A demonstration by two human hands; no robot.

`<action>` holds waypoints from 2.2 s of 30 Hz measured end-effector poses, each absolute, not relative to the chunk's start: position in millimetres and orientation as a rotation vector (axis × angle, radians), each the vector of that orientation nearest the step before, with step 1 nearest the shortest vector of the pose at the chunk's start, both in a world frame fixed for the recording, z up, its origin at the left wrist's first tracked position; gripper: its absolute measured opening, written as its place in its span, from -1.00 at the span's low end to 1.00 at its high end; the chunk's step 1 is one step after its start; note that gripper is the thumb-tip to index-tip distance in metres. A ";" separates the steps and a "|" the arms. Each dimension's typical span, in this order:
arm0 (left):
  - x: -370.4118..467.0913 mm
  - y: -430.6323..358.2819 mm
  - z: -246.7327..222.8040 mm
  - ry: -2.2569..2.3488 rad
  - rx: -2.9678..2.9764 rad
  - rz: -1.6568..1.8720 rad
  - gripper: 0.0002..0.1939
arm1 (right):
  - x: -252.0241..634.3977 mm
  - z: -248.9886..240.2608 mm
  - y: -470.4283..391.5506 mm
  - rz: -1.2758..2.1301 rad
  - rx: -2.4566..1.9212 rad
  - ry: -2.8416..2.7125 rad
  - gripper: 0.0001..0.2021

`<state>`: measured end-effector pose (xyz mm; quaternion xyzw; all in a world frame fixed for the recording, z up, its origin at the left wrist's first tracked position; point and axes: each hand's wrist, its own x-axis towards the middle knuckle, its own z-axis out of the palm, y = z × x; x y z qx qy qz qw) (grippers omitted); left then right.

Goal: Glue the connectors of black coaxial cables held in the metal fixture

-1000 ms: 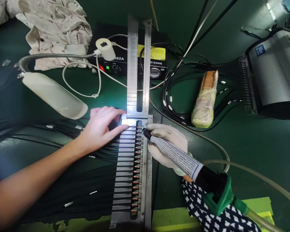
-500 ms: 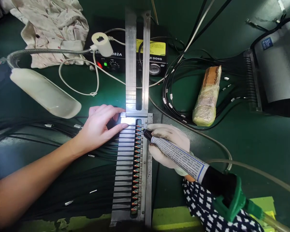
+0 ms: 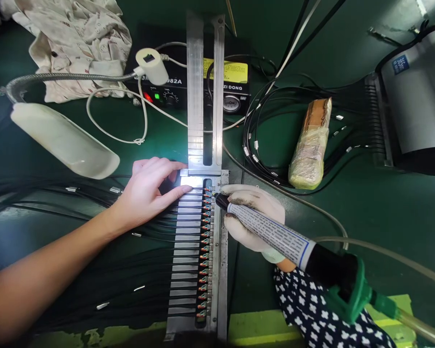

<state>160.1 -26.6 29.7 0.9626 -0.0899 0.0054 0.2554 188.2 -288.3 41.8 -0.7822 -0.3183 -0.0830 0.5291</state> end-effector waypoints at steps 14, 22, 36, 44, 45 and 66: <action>160.3 -26.8 30.0 -0.241 2.611 0.019 -0.62 | 190.8 39.2 -288.3 -0.185 -1.860 -0.754 -0.83; 160.5 -26.9 30.2 -0.233 2.616 0.006 -0.60 | 191.8 37.2 -287.5 -0.173 -1.845 -0.736 -0.82; 161.4 -25.8 29.2 -0.244 2.612 0.018 -0.58 | 177.1 47.1 -296.9 -0.142 -1.928 -0.816 -0.83; 161.2 -26.5 30.0 -0.248 2.615 0.021 -0.59 | 180.6 41.6 -292.9 -0.185 -1.923 -0.803 -0.81; 161.1 -26.5 30.1 -0.247 2.618 0.015 -0.59 | 180.8 41.8 -292.6 -0.184 -1.921 -0.801 -0.82; 161.3 -24.4 27.8 -0.269 2.622 0.026 -0.57 | 181.3 41.6 -291.6 -0.197 -1.865 -0.789 -0.83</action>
